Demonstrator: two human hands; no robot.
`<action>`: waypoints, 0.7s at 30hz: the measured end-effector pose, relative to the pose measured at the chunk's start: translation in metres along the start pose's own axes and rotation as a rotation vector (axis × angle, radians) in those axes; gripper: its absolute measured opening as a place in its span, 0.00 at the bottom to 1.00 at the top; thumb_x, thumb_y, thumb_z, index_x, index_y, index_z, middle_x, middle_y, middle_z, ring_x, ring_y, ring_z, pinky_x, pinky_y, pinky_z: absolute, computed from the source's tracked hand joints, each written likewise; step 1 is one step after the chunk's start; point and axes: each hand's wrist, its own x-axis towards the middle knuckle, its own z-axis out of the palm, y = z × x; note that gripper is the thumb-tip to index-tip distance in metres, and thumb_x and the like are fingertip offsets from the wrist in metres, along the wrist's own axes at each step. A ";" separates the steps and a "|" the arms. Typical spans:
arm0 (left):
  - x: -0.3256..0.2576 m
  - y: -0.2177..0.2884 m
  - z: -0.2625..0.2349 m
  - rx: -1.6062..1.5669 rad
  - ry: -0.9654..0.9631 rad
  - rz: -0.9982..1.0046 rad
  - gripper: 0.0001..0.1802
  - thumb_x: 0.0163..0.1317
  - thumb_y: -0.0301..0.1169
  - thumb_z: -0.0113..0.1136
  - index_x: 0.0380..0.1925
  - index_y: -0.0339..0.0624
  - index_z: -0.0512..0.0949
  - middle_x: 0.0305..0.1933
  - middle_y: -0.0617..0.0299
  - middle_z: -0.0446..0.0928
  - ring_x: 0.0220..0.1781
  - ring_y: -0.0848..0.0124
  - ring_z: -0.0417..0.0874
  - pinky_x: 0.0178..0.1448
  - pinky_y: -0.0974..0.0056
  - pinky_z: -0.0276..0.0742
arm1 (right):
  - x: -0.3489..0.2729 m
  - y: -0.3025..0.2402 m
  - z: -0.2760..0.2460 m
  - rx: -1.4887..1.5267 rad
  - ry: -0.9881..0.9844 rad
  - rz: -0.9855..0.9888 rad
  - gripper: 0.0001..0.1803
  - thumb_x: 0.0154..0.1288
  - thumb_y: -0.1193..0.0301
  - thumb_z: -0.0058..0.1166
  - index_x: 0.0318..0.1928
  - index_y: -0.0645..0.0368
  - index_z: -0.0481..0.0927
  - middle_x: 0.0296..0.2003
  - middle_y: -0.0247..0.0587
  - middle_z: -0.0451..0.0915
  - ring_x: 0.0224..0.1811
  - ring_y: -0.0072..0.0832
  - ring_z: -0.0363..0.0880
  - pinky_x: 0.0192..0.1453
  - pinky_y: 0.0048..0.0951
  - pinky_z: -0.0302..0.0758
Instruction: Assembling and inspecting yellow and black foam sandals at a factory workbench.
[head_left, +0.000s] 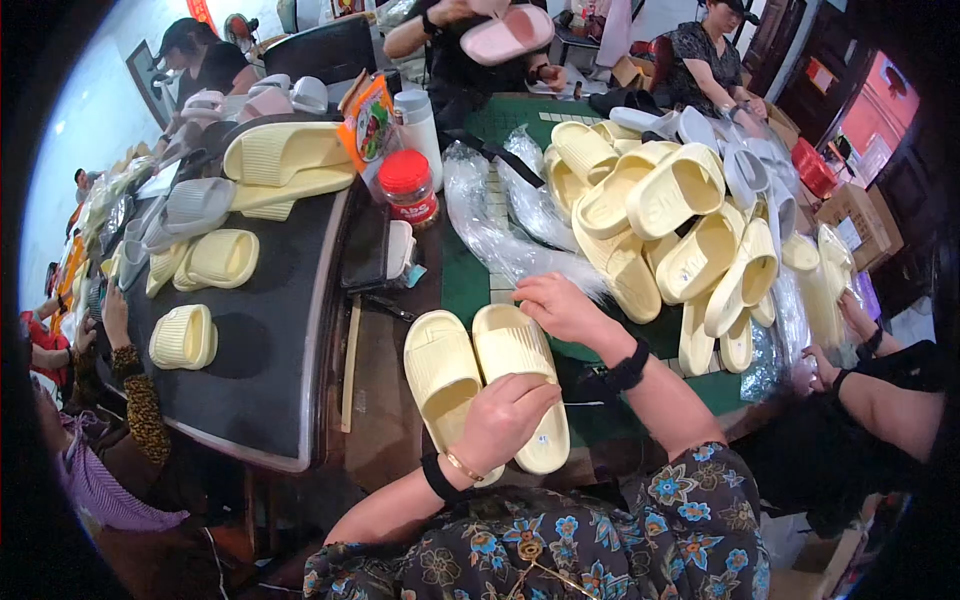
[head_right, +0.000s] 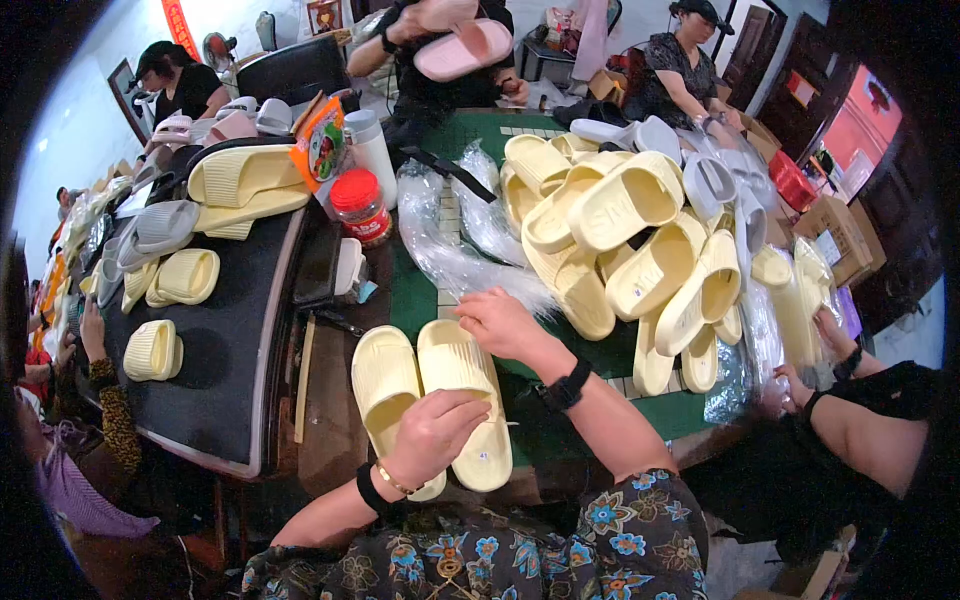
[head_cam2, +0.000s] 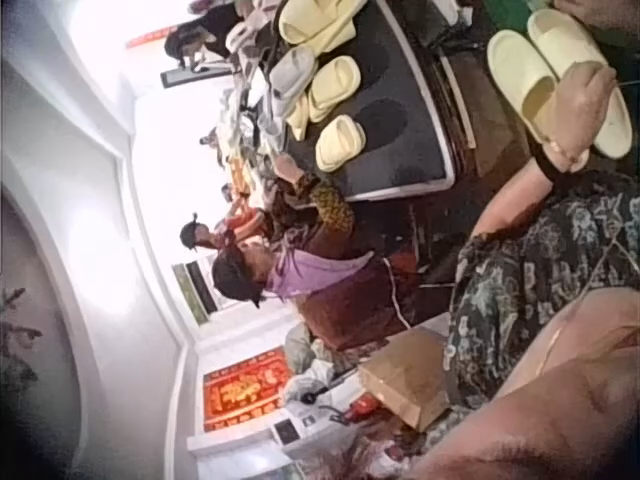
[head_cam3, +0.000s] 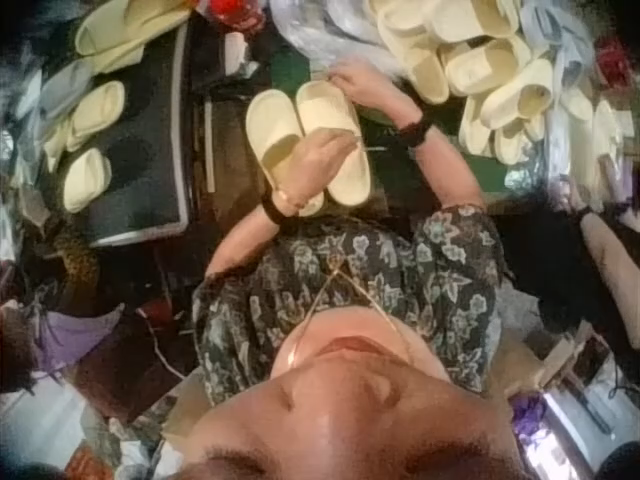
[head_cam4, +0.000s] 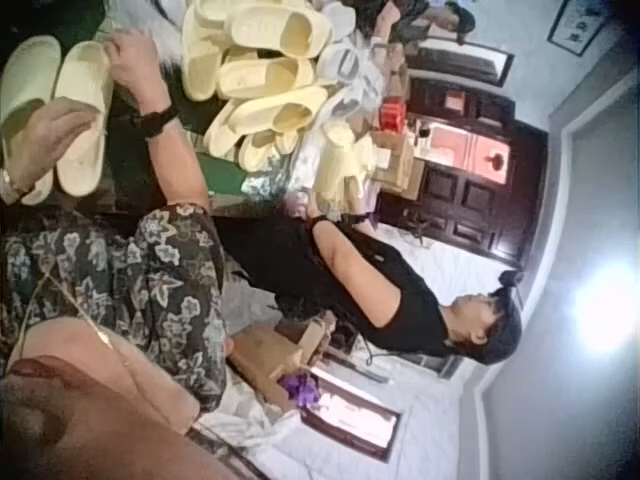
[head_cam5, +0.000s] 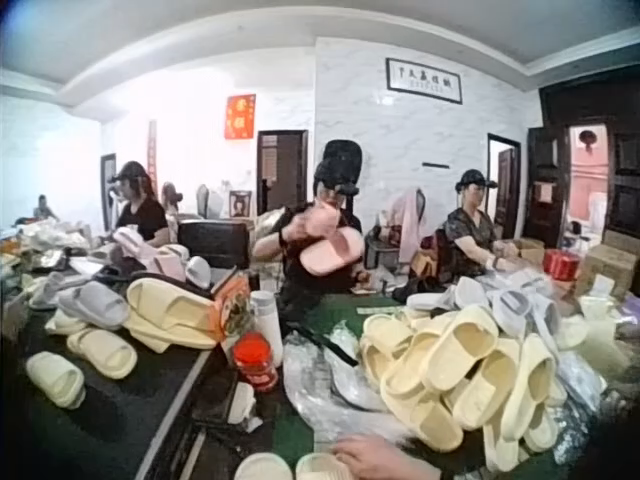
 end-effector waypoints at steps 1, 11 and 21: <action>-0.001 0.000 -0.001 0.004 -0.005 -0.025 0.08 0.53 0.24 0.68 0.34 0.41 0.83 0.35 0.59 0.81 0.35 0.62 0.83 0.38 0.61 0.80 | 0.003 0.008 0.005 0.030 0.047 -0.076 0.13 0.65 0.66 0.52 0.46 0.54 0.85 0.51 0.40 0.82 0.55 0.39 0.76 0.58 0.42 0.71; -0.018 0.018 -0.038 -0.279 -0.179 -0.009 0.05 0.54 0.21 0.66 0.32 0.39 0.84 0.33 0.58 0.84 0.35 0.63 0.85 0.38 0.63 0.80 | 0.024 0.049 0.027 -0.342 0.030 0.154 0.10 0.63 0.64 0.55 0.43 0.42 0.87 0.46 0.29 0.81 0.57 0.36 0.71 0.60 0.48 0.67; -0.026 0.019 -0.076 -0.414 0.089 -0.516 0.03 0.58 0.18 0.61 0.29 0.31 0.84 0.33 0.55 0.85 0.33 0.70 0.85 0.40 0.68 0.79 | -0.001 0.011 -0.015 -0.014 0.287 0.125 0.12 0.62 0.68 0.57 0.46 0.50 0.85 0.40 0.37 0.82 0.43 0.35 0.78 0.48 0.39 0.74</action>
